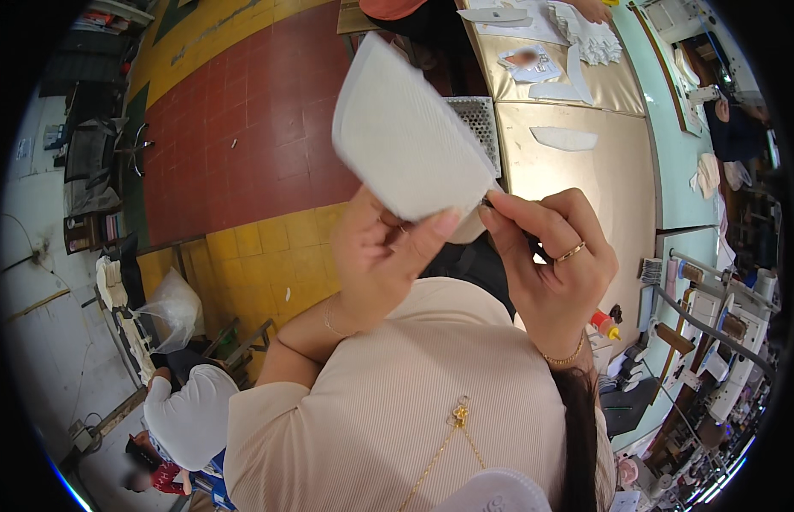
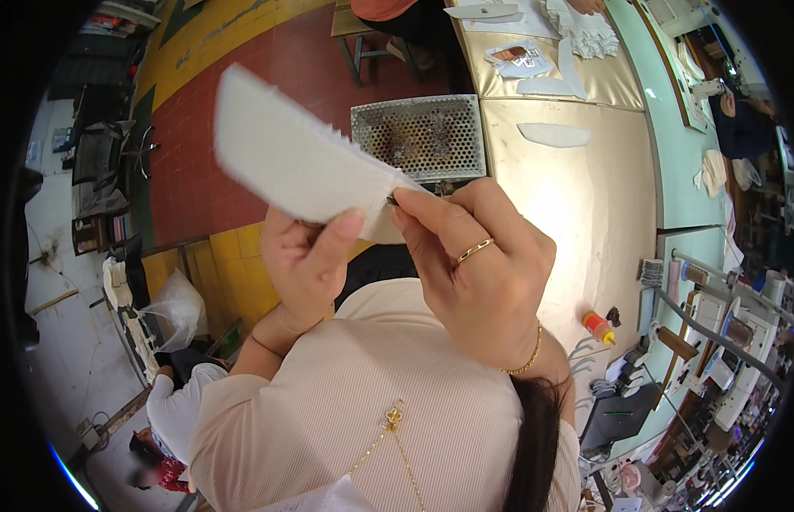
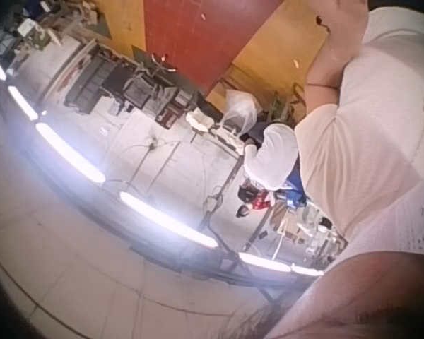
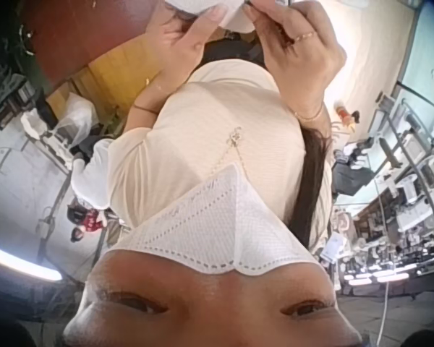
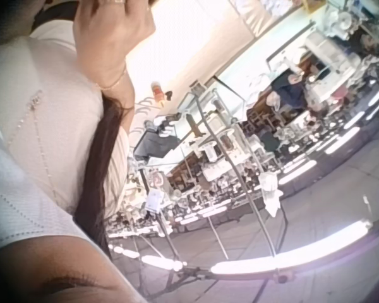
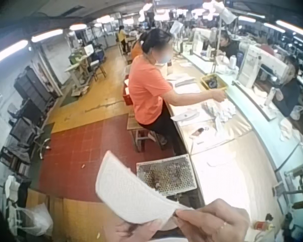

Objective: The person picks up a white fabric part, walks to a workstation, and uses scissors to trim the edges. She then folds the trimmed part and places it on the table.

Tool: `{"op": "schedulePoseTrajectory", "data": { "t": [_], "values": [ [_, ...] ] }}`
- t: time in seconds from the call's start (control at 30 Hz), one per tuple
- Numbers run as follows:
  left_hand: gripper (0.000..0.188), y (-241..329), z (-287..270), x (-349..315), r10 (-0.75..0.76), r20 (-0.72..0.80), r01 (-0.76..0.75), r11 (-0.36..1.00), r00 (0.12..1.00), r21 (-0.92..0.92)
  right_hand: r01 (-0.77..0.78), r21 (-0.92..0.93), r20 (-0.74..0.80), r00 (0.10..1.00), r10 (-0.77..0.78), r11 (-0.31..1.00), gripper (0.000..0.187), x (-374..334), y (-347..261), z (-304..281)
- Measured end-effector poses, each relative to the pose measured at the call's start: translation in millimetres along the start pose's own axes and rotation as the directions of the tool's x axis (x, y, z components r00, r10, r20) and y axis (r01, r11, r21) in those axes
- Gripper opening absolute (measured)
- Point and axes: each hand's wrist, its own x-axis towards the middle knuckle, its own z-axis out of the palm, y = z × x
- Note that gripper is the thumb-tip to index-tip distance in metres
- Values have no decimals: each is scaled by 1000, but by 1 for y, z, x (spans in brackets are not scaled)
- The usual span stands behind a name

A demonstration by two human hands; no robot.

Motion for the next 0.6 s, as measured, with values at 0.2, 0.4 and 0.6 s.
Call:
{"op": "schedulePoseTrajectory", "data": {
  "t": [0.2,0.4,0.6],
  "values": [
    [38,10,-11,11,-65,63,68,997,996,-47,42,16,38,998,-43,999,29,-4,0,3],
    [44,17,-18,6,-117,187,108,993,975,55,67,-34,52,997,-65,997,31,-3,-3,6],
    [47,29,-21,6,-218,190,194,971,957,137,58,-38,81,995,-55,998,31,-2,-5,5]
  ]
}}
